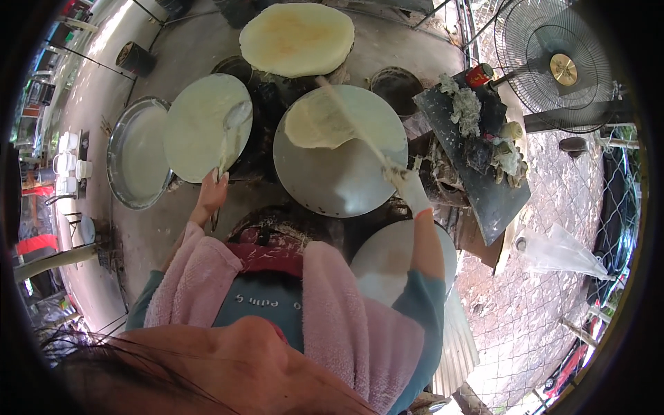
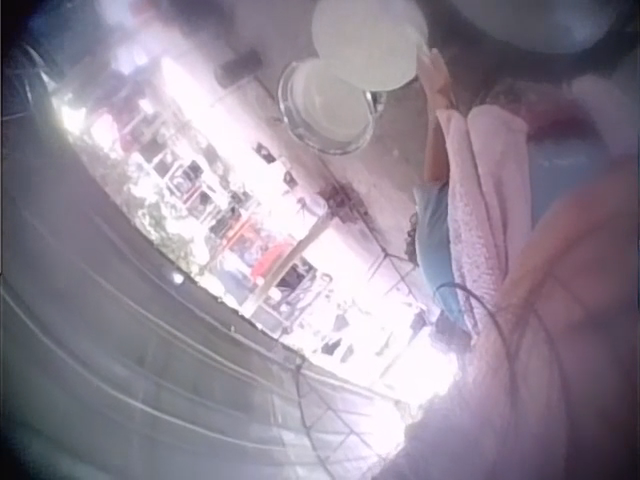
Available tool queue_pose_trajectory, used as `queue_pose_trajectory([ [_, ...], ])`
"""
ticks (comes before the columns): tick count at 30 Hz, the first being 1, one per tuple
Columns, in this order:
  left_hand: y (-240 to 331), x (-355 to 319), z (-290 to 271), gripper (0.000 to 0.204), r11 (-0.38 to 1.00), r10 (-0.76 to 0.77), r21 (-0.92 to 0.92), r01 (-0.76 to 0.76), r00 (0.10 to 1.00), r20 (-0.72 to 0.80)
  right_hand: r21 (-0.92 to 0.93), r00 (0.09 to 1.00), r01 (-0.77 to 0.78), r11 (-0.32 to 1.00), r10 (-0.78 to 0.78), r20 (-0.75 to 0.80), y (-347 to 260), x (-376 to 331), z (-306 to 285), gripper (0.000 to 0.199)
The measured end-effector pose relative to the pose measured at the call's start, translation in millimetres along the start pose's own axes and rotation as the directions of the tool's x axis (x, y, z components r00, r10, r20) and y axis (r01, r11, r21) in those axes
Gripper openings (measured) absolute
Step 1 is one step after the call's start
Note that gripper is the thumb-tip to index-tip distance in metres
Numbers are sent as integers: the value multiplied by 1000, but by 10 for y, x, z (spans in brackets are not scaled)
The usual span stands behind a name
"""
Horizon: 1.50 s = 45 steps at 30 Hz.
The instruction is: The person prepares thin sheets of dough on multiple heated flat surfaces using a ladle and a long stick to spread and flip the dough.
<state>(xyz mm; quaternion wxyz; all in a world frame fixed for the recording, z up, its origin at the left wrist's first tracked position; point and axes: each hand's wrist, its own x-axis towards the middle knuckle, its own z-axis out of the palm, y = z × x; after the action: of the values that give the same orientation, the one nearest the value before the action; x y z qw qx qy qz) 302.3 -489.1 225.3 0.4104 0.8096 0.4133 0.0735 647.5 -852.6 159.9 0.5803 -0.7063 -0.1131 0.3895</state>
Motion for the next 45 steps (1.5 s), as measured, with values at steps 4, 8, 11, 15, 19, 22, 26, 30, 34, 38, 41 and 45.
queue_pose_trajectory([
  [4,6,289,133,27,970,168,178,-164,986,-8,-273,972,-108,956,158,171,-511,-137,213,35],
  [8,174,479,254,27,929,126,327,-175,978,167,-285,850,-360,888,438,292,-123,-377,-67,37],
  [11,190,606,349,25,878,160,418,-236,965,209,-46,985,-83,995,89,151,16,-316,-146,39],
  [15,372,598,444,22,805,197,504,-312,943,269,-67,985,-75,995,84,149,38,10,18,37],
  [19,123,280,209,18,676,268,598,-431,900,345,-296,896,-216,930,309,318,-251,-309,319,45],
  [22,-121,-109,114,18,679,297,543,-494,861,412,-371,873,-275,887,392,290,-176,-792,379,43],
  [26,-302,-599,28,19,798,170,411,-442,818,549,-182,959,-240,953,263,109,158,-1524,580,46],
  [30,-245,-387,-73,22,838,294,189,-512,715,634,588,889,-448,673,402,217,296,-1830,1520,23],
  [34,-19,-149,-533,24,863,486,-172,-474,691,535,723,958,-207,659,288,12,201,-1125,2687,16],
  [38,-293,194,-739,26,878,471,-253,-407,830,298,665,919,-214,715,378,-110,76,-266,3611,22],
  [41,-498,282,-896,21,879,415,-354,-318,877,242,468,790,-4,884,290,-541,292,-102,3926,29],
  [45,-931,298,-1016,17,896,381,-356,-264,870,314,313,645,-19,950,251,-722,670,-480,3695,30],
])
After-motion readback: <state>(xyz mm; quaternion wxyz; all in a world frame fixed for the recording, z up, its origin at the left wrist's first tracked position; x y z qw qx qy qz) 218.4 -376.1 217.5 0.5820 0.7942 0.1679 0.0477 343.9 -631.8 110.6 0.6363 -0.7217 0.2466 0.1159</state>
